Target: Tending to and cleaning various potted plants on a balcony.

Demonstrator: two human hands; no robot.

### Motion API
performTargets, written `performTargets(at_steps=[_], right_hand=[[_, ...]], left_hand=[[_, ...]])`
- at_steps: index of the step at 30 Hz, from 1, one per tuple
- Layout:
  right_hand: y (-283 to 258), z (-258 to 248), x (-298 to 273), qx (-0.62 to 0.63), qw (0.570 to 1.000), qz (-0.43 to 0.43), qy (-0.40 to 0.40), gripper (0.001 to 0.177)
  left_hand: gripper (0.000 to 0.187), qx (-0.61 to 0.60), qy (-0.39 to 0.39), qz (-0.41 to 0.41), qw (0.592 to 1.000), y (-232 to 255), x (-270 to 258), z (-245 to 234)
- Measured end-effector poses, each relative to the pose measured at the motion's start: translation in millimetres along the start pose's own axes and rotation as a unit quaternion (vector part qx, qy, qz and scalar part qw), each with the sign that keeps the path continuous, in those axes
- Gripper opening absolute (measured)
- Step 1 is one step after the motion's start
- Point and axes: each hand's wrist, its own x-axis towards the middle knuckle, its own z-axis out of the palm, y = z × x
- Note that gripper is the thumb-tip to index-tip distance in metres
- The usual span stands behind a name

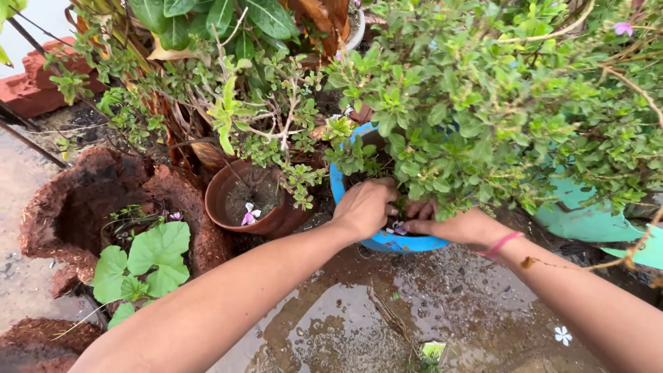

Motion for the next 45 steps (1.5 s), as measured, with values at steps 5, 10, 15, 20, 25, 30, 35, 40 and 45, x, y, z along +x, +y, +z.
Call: performTargets(at_steps=[5,10,15,20,25,30,35,40,45], right_hand=[[18.7,28.6,26.6,0.184,0.982,0.007,-0.049,0.034],[15.1,34.4,19.3,-0.054,0.993,0.072,0.077,0.037],[14.6,35.9,10.2,-0.039,0.992,0.081,0.09,0.03],[8.8,34.1,6.9,-0.029,0.99,0.046,0.127,0.023],[12.2,29.0,0.0,0.097,0.98,0.052,0.168,0.016],[-13.6,2.7,-20.7,0.155,0.975,0.037,0.152,0.012],[-21.2,-6.3,-37.5,0.316,0.932,0.102,0.144,0.02],[-64.8,-15.2,-71.6,0.408,0.894,0.092,0.161,0.033],[-81.0,3.7,-110.6,0.501,0.855,0.087,0.106,0.046]], left_hand=[[0.014,-0.027,0.035,-0.039,0.998,7.1,-3.2,-3.9],[0.016,-0.046,0.049,-0.028,0.997,8.6,-7.7,-4.5],[0.014,-0.119,0.109,-0.017,0.987,-2.7,-1.7,3.1],[0.029,-0.069,0.061,0.046,0.995,-21.9,-0.9,8.4],[0.025,-0.103,-0.005,-0.014,0.995,-2.8,-6.4,-12.7],[0.024,-0.163,0.002,0.002,0.987,-5.6,-2.3,-9.7],[0.021,-0.247,0.012,0.062,0.967,-0.6,-3.2,-10.9],[0.009,-0.251,-0.042,0.033,0.966,31.1,-29.1,-47.2],[0.011,-0.313,-0.04,0.076,0.946,46.2,-75.8,-59.1]])
